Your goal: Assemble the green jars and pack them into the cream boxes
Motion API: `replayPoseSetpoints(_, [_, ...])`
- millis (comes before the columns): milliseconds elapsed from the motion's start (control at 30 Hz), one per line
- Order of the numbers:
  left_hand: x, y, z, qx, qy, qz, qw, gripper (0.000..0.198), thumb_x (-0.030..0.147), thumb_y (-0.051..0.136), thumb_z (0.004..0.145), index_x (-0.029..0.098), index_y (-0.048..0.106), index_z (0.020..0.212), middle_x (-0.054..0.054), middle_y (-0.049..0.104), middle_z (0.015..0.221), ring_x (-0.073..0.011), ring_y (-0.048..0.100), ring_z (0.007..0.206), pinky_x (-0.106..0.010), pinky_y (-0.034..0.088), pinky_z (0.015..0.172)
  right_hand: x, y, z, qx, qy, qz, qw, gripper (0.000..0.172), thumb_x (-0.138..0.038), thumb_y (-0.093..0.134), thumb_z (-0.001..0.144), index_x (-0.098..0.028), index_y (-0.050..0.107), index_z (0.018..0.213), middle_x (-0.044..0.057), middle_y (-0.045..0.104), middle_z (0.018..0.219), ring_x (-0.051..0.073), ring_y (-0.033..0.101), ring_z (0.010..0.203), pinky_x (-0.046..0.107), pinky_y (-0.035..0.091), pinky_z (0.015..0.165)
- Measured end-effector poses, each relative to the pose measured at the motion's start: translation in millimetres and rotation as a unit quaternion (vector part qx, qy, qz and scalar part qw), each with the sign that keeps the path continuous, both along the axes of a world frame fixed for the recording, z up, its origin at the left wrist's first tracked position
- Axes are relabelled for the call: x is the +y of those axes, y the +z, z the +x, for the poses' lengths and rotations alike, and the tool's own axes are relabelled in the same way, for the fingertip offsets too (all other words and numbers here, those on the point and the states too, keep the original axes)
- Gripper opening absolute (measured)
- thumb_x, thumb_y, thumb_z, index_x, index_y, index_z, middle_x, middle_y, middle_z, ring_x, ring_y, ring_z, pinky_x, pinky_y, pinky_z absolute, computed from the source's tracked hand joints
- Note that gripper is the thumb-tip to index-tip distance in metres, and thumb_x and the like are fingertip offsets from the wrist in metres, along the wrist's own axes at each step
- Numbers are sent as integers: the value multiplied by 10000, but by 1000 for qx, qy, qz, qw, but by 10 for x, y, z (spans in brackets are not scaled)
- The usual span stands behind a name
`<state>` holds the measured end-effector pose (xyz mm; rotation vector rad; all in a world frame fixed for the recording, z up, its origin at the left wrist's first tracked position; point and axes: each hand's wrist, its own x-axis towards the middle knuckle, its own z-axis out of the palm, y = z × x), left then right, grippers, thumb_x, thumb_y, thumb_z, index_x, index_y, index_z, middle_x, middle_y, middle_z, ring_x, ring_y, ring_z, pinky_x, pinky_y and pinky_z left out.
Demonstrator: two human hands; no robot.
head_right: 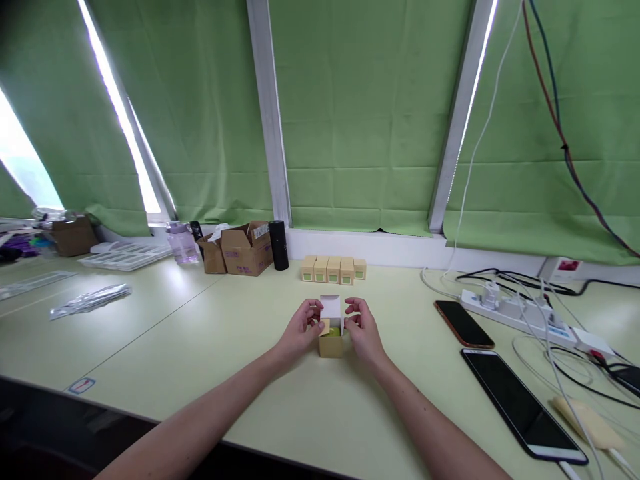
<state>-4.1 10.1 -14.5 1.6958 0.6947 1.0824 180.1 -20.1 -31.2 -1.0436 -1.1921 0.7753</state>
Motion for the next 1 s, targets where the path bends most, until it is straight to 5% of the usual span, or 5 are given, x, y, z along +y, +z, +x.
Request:
replayPoseSetpoints(533, [-2, 0, 15, 1, 10, -6, 1000, 356, 333, 700, 825, 228, 477, 1082, -21, 606, 916, -178, 560, 881, -299, 388, 781, -36, 6, -73, -30, 12, -31, 999, 458, -431, 657, 776, -253, 534, 1180, 10, 554, 989, 164, 578, 730, 331, 496, 716])
replayPoseSetpoints(1000, [-39, 24, 16, -2, 14, 2, 1000, 398, 244, 662, 840, 244, 384, 1124, -12, 653, 951, -153, 570, 856, -303, 393, 794, -36, -22, -72, -63, 10, -25, 998, 433, -369, 657, 792, -255, 540, 1193, 27, 561, 1016, 166, 575, 720, 331, 510, 680])
